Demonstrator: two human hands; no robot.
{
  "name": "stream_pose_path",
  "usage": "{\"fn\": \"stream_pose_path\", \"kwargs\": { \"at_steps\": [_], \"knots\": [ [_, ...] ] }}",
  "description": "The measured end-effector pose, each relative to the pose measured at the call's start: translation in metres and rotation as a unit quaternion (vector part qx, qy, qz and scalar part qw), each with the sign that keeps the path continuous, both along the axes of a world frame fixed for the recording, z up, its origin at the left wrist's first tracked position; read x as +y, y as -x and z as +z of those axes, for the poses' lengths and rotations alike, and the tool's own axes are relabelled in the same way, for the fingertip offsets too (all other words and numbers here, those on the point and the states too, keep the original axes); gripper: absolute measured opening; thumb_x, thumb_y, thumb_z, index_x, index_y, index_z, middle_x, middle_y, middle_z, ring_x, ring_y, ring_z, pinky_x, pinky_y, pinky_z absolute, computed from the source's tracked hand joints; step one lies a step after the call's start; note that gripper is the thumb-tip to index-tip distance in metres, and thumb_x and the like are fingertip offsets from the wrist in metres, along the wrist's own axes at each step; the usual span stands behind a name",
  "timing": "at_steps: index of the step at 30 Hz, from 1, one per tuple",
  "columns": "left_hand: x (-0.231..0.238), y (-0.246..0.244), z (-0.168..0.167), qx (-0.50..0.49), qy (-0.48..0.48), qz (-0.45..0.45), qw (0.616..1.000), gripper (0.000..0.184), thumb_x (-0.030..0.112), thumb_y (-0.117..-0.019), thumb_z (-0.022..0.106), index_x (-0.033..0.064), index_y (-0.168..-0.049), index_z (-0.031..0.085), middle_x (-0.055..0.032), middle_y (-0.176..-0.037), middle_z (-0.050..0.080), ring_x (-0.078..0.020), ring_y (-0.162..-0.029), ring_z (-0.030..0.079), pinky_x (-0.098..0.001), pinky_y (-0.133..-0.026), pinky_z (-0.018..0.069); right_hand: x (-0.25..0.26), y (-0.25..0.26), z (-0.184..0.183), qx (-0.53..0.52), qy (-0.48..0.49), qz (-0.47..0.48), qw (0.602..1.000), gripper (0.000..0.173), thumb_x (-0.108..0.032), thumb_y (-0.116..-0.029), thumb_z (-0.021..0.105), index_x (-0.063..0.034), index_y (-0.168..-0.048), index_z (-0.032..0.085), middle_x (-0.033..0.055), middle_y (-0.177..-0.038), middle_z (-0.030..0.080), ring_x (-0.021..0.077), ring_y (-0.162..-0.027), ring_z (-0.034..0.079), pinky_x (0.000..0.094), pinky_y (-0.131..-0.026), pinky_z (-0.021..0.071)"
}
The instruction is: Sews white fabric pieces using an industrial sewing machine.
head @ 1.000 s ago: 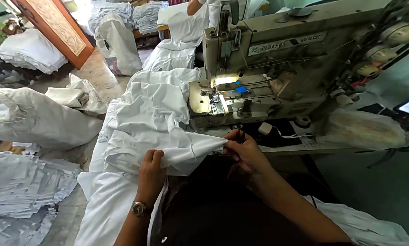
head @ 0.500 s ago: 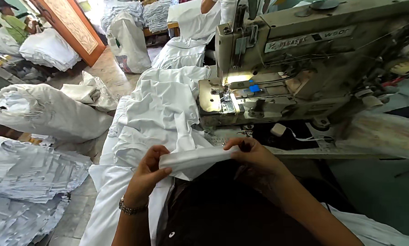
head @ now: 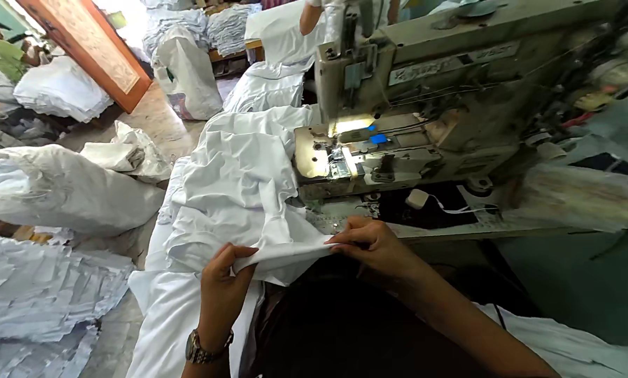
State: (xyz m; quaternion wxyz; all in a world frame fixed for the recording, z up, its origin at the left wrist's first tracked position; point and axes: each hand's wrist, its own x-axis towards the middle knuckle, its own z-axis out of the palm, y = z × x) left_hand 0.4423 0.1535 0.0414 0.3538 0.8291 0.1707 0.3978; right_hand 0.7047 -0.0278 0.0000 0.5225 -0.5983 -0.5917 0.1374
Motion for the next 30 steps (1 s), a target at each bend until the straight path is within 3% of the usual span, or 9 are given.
{"fn": "stream_pose_path", "kwargs": {
  "at_steps": [4, 6, 7, 9, 11, 14, 16, 21, 30],
  "knots": [
    [0.005, -0.028, 0.009, -0.008, -0.001, -0.026, 1.000, 0.019, 0.017, -0.1045, 0.054, 0.0045, -0.107, 0.069, 0.0015, -0.110, 0.067, -0.0041, -0.108, 0.062, -0.0245, -0.096, 0.0525, 0.002, 0.001, -0.001, -0.091, 0.018, -0.034, 0.995, 0.023, -0.035, -0.0987, 0.067, -0.0177, -0.098, 0.081, 0.0100, -0.107, 0.067, 0.0110, -0.081, 0.061, 0.0276, -0.071, 0.0536],
    [0.006, -0.058, 0.025, -0.027, -0.006, -0.027, 0.999, 0.019, 0.011, -0.1060, 0.048, 0.0024, -0.108, 0.064, 0.0049, -0.101, 0.069, 0.0028, -0.095, 0.065, -0.0191, -0.086, 0.0558, 0.003, 0.004, 0.000, -0.085, 0.013, -0.006, 0.996, 0.023, -0.029, -0.1006, 0.064, -0.0104, -0.100, 0.078, 0.0084, -0.098, 0.068, 0.0116, -0.084, 0.064, 0.0260, -0.076, 0.0552],
    [0.010, -0.075, 0.032, -0.029, -0.038, -0.024, 0.999, 0.019, 0.010, -0.1050, 0.049, -0.0002, -0.107, 0.065, 0.0022, -0.098, 0.069, 0.0029, -0.091, 0.065, -0.0186, -0.084, 0.0557, 0.003, 0.006, 0.001, -0.055, 0.010, 0.011, 0.998, 0.023, -0.025, -0.1009, 0.064, -0.0050, -0.105, 0.075, 0.0073, -0.092, 0.069, 0.0097, -0.082, 0.065, 0.0234, -0.076, 0.0550],
    [0.025, -0.114, 0.045, 0.009, -0.128, -0.021, 0.991, 0.020, 0.010, -0.1029, 0.054, -0.0003, -0.107, 0.071, -0.0063, -0.099, 0.071, -0.0078, -0.092, 0.067, -0.0280, -0.085, 0.0558, 0.000, 0.007, 0.004, 0.068, 0.027, 0.029, 0.997, 0.039, -0.019, -0.1014, 0.063, 0.0004, -0.135, 0.060, 0.0031, -0.079, 0.065, 0.0052, -0.068, 0.058, 0.0207, -0.065, 0.0514],
    [0.044, -0.160, 0.054, 0.119, -0.194, -0.024, 0.973, 0.018, 0.014, -0.1015, 0.060, 0.0056, -0.108, 0.074, -0.0103, -0.098, 0.072, -0.0217, -0.090, 0.069, -0.0435, -0.082, 0.0573, -0.002, -0.003, 0.003, 0.169, 0.052, 0.002, 0.984, 0.056, -0.016, -0.1003, 0.063, -0.0104, -0.153, 0.045, -0.0016, -0.073, 0.062, 0.0034, -0.061, 0.056, 0.0219, -0.060, 0.0517],
    [0.062, -0.235, 0.050, 0.321, -0.185, -0.038, 0.928, 0.019, 0.018, -0.1012, 0.060, 0.0034, -0.108, 0.071, -0.0202, -0.098, 0.071, -0.0398, -0.094, 0.070, -0.0619, -0.081, 0.0548, 0.000, -0.025, -0.006, 0.190, 0.064, -0.086, 0.976, 0.036, -0.017, -0.1011, 0.060, -0.0117, -0.136, 0.065, -0.0037, -0.076, 0.062, 0.0000, -0.059, 0.051, 0.0183, -0.055, 0.0457],
    [0.066, -0.277, 0.050, 0.389, -0.146, -0.038, 0.909, 0.029, 0.024, -0.1025, 0.059, 0.0016, -0.118, 0.069, -0.0246, -0.114, 0.069, -0.0441, -0.110, 0.066, -0.0651, -0.092, 0.0504, 0.006, -0.036, -0.001, 0.184, 0.076, -0.123, 0.972, 0.026, -0.018, -0.1028, 0.058, -0.0086, -0.124, 0.071, -0.0009, -0.091, 0.071, -0.0008, -0.063, 0.057, 0.0177, -0.057, 0.0507],
    [0.085, -0.311, 0.034, 0.291, -0.059, -0.065, 0.953, 0.029, 0.022, -0.0873, 0.077, -0.0020, -0.104, 0.071, -0.0224, -0.106, 0.071, -0.0378, -0.106, 0.067, -0.0602, -0.093, 0.0501, 0.017, -0.038, 0.007, 0.209, 0.081, -0.129, 0.966, 0.028, -0.018, -0.1041, 0.057, -0.0079, -0.127, 0.070, -0.0004, -0.092, 0.071, 0.0000, -0.058, 0.057, 0.0178, -0.053, 0.0505],
    [0.085, -0.307, 0.031, 0.305, -0.093, -0.068, 0.945, 0.030, 0.020, -0.0875, 0.076, -0.0050, -0.103, 0.070, -0.0250, -0.109, 0.069, -0.0397, -0.111, 0.064, -0.0600, -0.098, 0.0474, 0.015, -0.025, -0.005, 0.196, 0.055, -0.135, 0.970, 0.030, -0.017, -0.1050, 0.055, -0.0080, -0.129, 0.070, -0.0005, -0.096, 0.073, -0.0018, -0.059, 0.058, 0.0160, -0.055, 0.0512]
  ]
}}
